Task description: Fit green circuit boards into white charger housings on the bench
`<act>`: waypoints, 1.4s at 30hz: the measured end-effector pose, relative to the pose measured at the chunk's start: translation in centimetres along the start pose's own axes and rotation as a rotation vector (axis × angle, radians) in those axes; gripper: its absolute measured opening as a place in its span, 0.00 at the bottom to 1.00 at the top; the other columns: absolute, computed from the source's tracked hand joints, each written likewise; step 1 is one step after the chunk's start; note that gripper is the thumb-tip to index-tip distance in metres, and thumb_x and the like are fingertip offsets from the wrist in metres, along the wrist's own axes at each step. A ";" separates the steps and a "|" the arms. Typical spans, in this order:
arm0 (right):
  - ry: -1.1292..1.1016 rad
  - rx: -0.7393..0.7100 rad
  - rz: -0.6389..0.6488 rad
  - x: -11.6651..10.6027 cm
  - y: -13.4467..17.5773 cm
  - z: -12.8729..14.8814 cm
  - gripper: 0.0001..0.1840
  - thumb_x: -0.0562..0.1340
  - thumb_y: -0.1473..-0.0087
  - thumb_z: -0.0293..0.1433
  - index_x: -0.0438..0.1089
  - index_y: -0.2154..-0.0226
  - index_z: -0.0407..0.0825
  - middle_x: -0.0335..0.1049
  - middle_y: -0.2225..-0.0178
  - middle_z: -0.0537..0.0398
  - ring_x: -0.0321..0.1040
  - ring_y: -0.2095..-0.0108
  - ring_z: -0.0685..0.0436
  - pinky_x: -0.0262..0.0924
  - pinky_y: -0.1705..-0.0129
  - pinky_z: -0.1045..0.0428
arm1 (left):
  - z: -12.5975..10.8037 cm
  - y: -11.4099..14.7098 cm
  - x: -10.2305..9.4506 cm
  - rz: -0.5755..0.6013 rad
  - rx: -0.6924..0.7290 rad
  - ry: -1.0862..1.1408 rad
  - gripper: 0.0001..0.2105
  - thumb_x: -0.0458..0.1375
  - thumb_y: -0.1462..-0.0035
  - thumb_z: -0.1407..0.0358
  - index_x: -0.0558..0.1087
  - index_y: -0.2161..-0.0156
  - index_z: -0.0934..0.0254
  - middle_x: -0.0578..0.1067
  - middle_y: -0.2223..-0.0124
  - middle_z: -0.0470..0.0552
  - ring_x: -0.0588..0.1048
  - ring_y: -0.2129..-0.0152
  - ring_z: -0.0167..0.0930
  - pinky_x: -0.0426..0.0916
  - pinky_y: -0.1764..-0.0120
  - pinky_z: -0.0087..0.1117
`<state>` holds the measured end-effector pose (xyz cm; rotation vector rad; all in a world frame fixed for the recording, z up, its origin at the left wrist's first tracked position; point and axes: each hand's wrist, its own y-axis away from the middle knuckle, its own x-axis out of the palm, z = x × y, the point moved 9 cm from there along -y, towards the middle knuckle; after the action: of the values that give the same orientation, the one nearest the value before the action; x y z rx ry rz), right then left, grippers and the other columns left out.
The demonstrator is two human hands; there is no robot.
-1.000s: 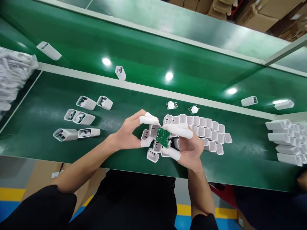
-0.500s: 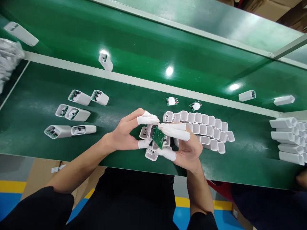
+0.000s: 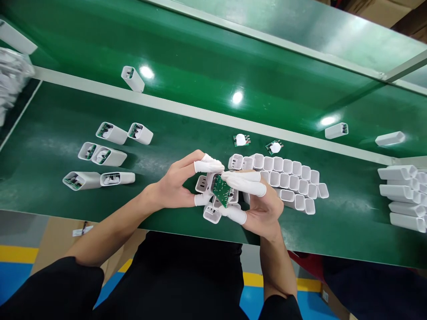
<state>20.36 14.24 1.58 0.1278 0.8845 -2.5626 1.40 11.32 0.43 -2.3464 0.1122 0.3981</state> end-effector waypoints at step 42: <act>0.331 -0.123 0.020 0.0 0.3 0.3 0.53 0.85 0.52 0.47 0.71 0.27 0.66 0.83 0.44 0.48 0.81 0.47 0.26 0.81 0.50 0.28 | 0.7 0.1 -0.1 -0.052 -0.116 0.050 0.32 0.70 0.39 0.69 0.72 0.31 0.53 0.76 0.58 0.48 0.76 0.66 0.31 0.77 0.66 0.33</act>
<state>20.48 13.80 1.61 0.5325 1.1502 -2.5000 1.10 11.73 -0.01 -2.4692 0.0524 0.3285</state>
